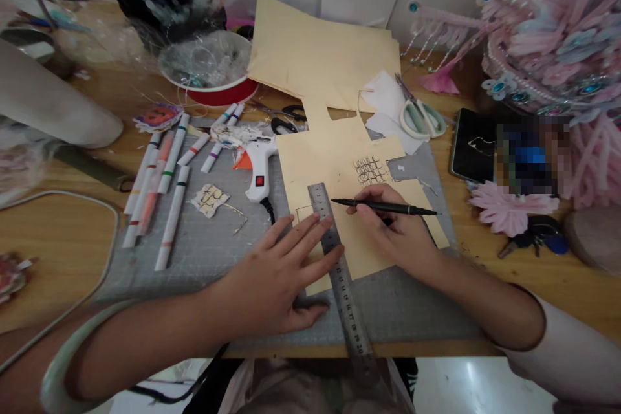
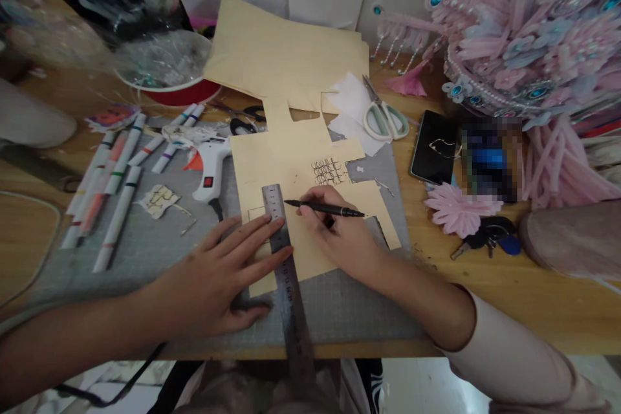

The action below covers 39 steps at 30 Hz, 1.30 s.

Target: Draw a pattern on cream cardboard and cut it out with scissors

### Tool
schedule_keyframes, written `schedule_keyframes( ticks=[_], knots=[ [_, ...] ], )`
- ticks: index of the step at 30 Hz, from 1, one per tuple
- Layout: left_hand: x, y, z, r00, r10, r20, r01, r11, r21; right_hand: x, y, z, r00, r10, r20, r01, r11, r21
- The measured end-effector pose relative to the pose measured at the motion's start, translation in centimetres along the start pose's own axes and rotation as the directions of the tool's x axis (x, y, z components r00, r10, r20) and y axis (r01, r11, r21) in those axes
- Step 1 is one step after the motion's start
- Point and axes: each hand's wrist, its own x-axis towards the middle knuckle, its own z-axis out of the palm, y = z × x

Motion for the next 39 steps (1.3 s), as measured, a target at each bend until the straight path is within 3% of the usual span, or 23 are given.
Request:
schedule_keyframes(
  ticks=[28, 39],
  knots=[
    [0.0, 0.0, 0.2, 1.0, 0.0, -0.01, 0.0, 1.0, -0.001, -0.1, 0.6, 0.1, 0.999, -0.04, 0.03, 0.043, 0.995, -0.093],
    [0.0, 0.0, 0.1, 1.0, -0.006, -0.005, 0.006, 1.0, -0.006, -0.6, -0.8, -0.4, 0.989, -0.106, 0.105, 0.132, 0.948, -0.29]
  ],
)
